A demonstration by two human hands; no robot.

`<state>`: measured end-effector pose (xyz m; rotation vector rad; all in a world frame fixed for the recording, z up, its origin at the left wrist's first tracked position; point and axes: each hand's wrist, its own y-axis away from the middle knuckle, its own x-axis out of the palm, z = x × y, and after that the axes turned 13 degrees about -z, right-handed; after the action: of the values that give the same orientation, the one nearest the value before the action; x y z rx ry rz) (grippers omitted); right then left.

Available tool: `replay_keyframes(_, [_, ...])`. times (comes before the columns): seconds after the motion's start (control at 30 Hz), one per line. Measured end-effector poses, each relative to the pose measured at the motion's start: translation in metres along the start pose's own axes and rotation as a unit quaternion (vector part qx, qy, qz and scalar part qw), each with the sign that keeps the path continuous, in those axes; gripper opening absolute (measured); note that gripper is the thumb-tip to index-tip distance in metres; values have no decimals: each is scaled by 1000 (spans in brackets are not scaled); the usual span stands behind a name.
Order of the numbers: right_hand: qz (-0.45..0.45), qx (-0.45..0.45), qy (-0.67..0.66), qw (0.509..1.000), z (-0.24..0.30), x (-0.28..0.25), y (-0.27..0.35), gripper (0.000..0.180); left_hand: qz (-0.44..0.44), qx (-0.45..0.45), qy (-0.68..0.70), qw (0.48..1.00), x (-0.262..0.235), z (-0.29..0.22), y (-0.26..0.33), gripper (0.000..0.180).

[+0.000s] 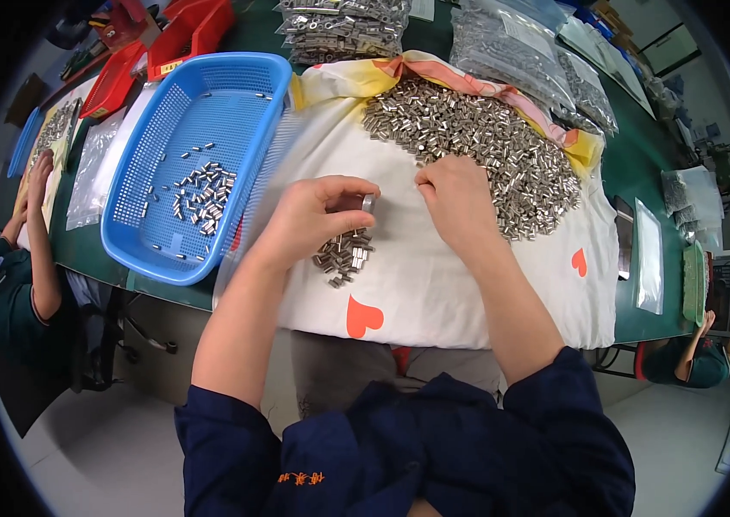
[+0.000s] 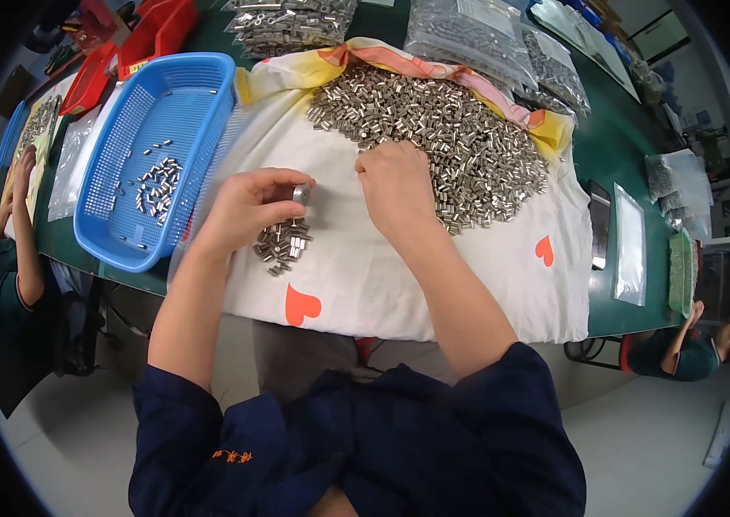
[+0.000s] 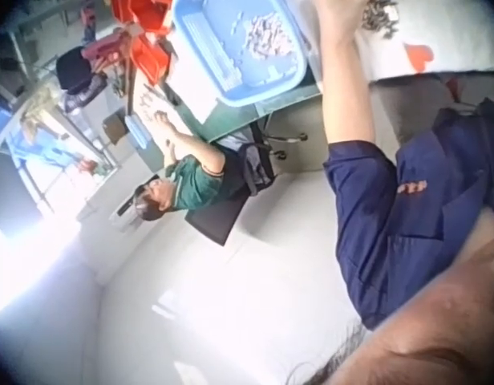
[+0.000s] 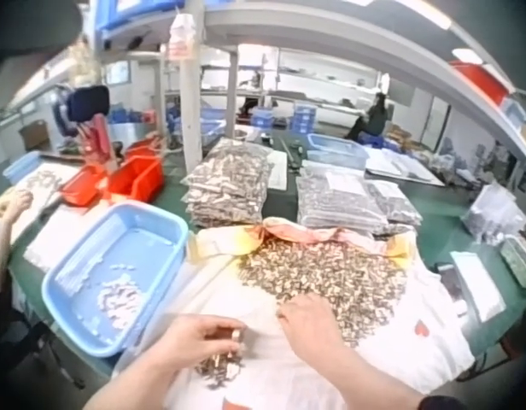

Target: Assembling small metal pins or components into a circular metal housing at a workbench.

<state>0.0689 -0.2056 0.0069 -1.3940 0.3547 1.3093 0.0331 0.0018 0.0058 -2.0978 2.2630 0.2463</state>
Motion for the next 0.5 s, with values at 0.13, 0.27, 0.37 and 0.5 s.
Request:
replay_keyframes(0.13, [20, 105, -234, 966, 24, -13, 0, 9, -9, -18, 53, 998, 0, 0, -1, 32])
replay_keyframes(0.27, [60, 184, -393, 899, 35, -5, 4, 12, -10, -33, 80, 996, -1, 1, -1, 34])
replay_keyframes(0.37, [69, 224, -400, 886, 37, -6, 4, 11, -18, -29, 85, 996, 0, 1, -1, 34])
replay_keyframes(0.5, [64, 203, -391, 896, 40, -5, 5, 9, -15, -28, 77, 997, -1, 2, 0, 35])
